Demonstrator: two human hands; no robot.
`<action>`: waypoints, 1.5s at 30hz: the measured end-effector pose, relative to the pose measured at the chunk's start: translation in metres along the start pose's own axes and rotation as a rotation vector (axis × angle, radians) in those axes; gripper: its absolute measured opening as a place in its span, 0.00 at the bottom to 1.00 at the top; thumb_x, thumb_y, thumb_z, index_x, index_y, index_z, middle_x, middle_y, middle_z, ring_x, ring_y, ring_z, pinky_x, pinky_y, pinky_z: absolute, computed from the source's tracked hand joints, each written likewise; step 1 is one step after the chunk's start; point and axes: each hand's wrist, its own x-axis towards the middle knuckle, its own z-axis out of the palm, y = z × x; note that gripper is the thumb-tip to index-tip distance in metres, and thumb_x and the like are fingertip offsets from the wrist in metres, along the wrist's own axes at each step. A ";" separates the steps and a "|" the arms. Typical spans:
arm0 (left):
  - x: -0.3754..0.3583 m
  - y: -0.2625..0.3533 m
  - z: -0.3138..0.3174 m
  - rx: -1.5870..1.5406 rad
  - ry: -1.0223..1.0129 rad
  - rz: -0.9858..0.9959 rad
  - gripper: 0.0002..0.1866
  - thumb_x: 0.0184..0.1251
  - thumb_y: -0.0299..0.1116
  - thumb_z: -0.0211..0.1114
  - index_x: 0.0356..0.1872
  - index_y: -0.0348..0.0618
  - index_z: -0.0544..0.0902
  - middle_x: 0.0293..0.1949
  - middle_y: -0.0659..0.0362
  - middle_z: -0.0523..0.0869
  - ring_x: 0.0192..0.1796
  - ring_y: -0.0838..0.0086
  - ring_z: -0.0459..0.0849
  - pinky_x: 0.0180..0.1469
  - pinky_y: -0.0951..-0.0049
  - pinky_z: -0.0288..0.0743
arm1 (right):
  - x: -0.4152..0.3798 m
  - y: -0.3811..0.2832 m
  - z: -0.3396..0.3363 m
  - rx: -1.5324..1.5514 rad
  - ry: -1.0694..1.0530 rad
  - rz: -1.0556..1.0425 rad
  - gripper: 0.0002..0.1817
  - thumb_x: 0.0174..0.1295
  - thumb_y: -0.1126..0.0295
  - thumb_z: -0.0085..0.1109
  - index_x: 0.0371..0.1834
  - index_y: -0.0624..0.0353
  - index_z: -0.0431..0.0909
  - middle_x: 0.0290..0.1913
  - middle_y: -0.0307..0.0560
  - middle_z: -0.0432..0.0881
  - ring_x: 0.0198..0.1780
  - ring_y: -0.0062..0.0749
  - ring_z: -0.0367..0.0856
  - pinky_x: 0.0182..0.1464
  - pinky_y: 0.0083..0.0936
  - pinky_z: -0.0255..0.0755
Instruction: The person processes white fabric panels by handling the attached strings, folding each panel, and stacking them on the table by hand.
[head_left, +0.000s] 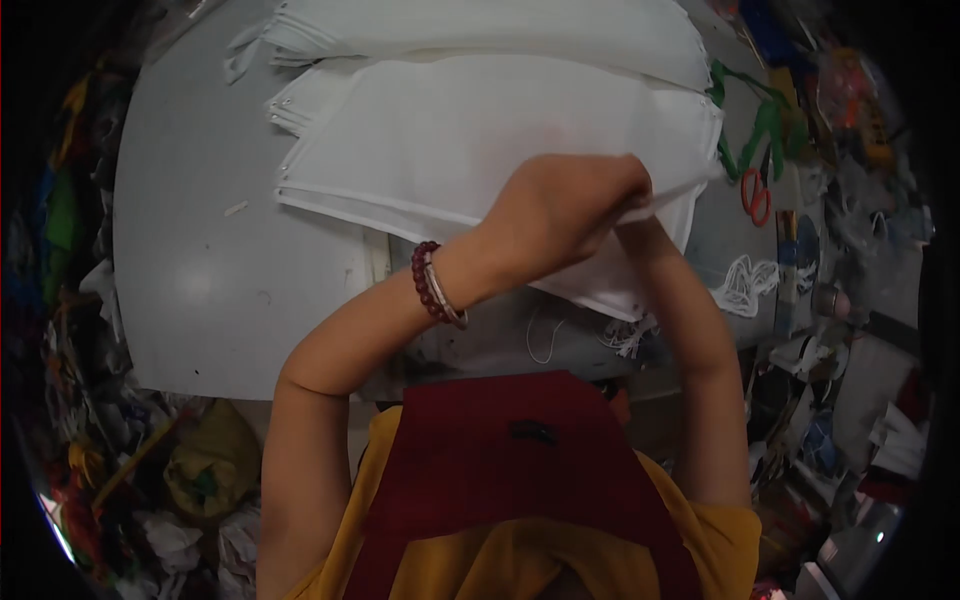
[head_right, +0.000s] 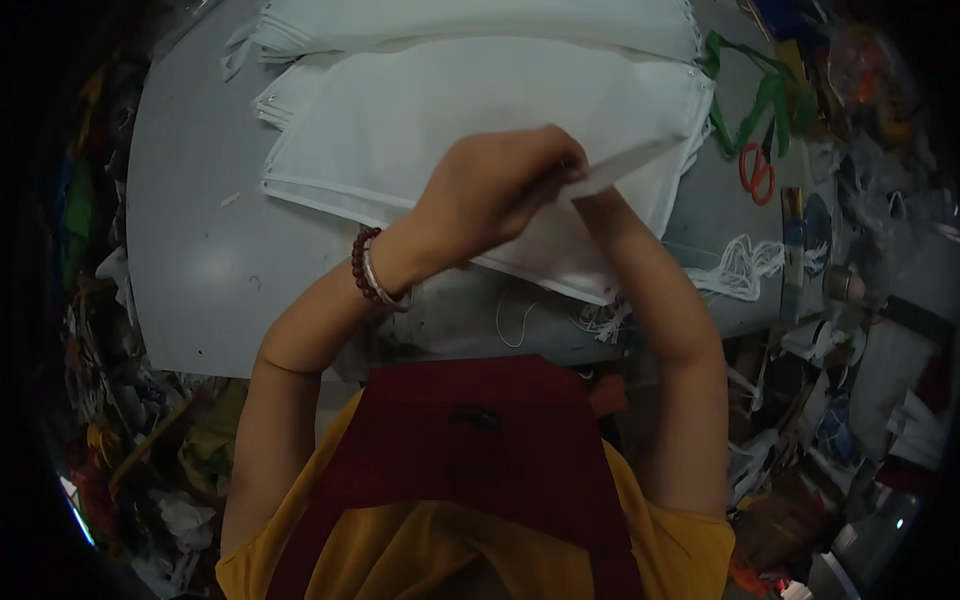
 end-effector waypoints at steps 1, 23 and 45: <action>-0.002 0.001 0.001 0.053 -0.029 0.074 0.03 0.62 0.26 0.58 0.37 0.43 0.76 0.23 0.55 0.78 0.26 0.64 0.79 0.28 0.72 0.72 | 0.000 -0.021 0.013 -0.179 0.060 0.055 0.15 0.61 0.66 0.53 0.49 0.59 0.74 0.47 0.49 0.77 0.48 0.34 0.77 0.49 0.28 0.71; -0.069 -0.103 -0.092 0.233 0.354 -0.545 0.07 0.57 0.27 0.64 0.36 0.39 0.84 0.30 0.55 0.80 0.30 0.70 0.80 0.35 0.75 0.74 | -0.052 -0.111 0.099 -1.781 0.126 0.124 0.23 0.58 0.71 0.47 0.60 0.53 0.66 0.57 0.52 0.70 0.57 0.48 0.71 0.58 0.43 0.66; -0.061 -0.110 -0.093 -0.366 0.726 -0.627 0.03 0.63 0.25 0.56 0.32 0.38 0.76 0.26 0.61 0.77 0.34 0.69 0.79 0.50 0.69 0.73 | -0.052 -0.113 0.105 -1.673 0.194 0.174 0.17 0.60 0.70 0.48 0.53 0.60 0.73 0.49 0.51 0.77 0.51 0.42 0.76 0.54 0.36 0.70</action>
